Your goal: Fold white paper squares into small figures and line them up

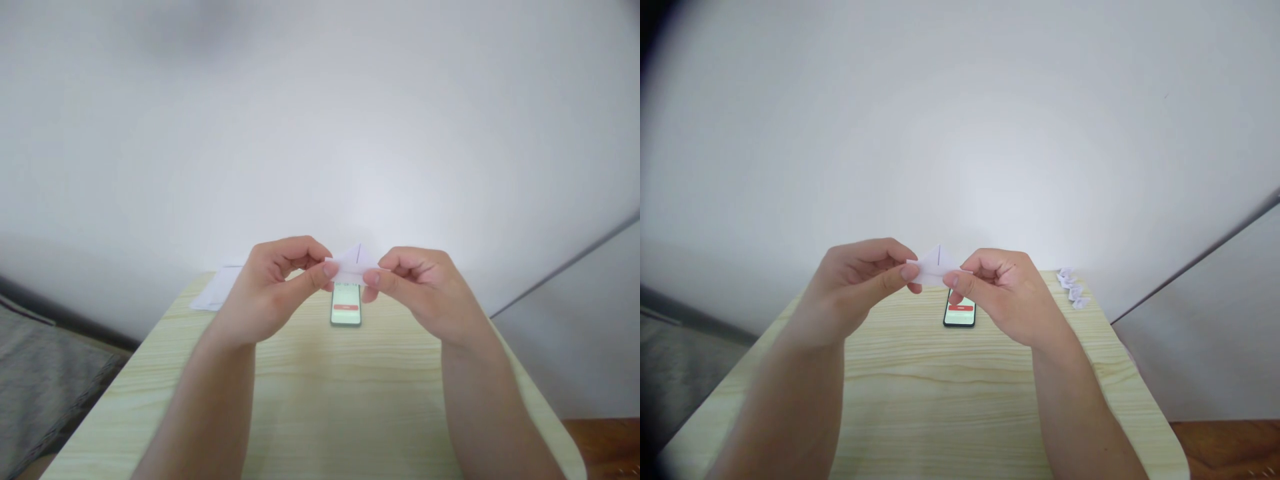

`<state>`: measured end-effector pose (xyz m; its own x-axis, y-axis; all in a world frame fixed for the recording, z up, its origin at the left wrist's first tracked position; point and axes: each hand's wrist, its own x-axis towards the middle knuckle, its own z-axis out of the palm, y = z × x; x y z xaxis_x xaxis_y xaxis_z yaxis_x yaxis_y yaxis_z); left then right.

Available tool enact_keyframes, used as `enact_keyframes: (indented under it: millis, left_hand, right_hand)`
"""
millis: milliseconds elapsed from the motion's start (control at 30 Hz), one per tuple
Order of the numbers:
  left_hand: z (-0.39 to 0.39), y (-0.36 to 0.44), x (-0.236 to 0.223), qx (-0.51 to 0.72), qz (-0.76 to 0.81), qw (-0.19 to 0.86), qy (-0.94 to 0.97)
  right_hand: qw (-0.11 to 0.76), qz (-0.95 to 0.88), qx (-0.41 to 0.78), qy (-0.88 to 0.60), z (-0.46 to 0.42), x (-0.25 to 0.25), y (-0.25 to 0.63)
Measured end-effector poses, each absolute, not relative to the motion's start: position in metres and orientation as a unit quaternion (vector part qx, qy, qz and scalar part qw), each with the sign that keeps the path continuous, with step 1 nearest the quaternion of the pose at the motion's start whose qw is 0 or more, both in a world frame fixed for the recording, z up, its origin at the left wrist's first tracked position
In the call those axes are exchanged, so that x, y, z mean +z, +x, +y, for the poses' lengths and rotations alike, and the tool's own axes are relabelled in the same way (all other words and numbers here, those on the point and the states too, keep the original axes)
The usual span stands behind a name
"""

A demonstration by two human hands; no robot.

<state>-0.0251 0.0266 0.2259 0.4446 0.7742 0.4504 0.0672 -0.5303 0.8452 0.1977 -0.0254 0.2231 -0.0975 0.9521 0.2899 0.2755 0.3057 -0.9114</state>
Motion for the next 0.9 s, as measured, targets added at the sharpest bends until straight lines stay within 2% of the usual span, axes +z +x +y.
enact_keyframes:
  millis: [233, 633, 900]
  left_hand:
    - [0.029, -0.027, 0.225, 0.446, 0.284, 0.399, 0.749]
    - [0.027, -0.02, 0.221, 0.436, 0.275, 0.419, 0.748]
    - [0.025, -0.017, 0.22, 0.426, 0.264, 0.437, 0.747]
  right_hand:
    - [0.453, -0.673, 0.347, -0.471, -0.025, 0.223, 0.206]
    - [0.539, -0.63, 0.361, -0.427, -0.019, 0.213, 0.193]
    - [0.538, -0.623, 0.374, -0.427, -0.02, 0.213, 0.189]
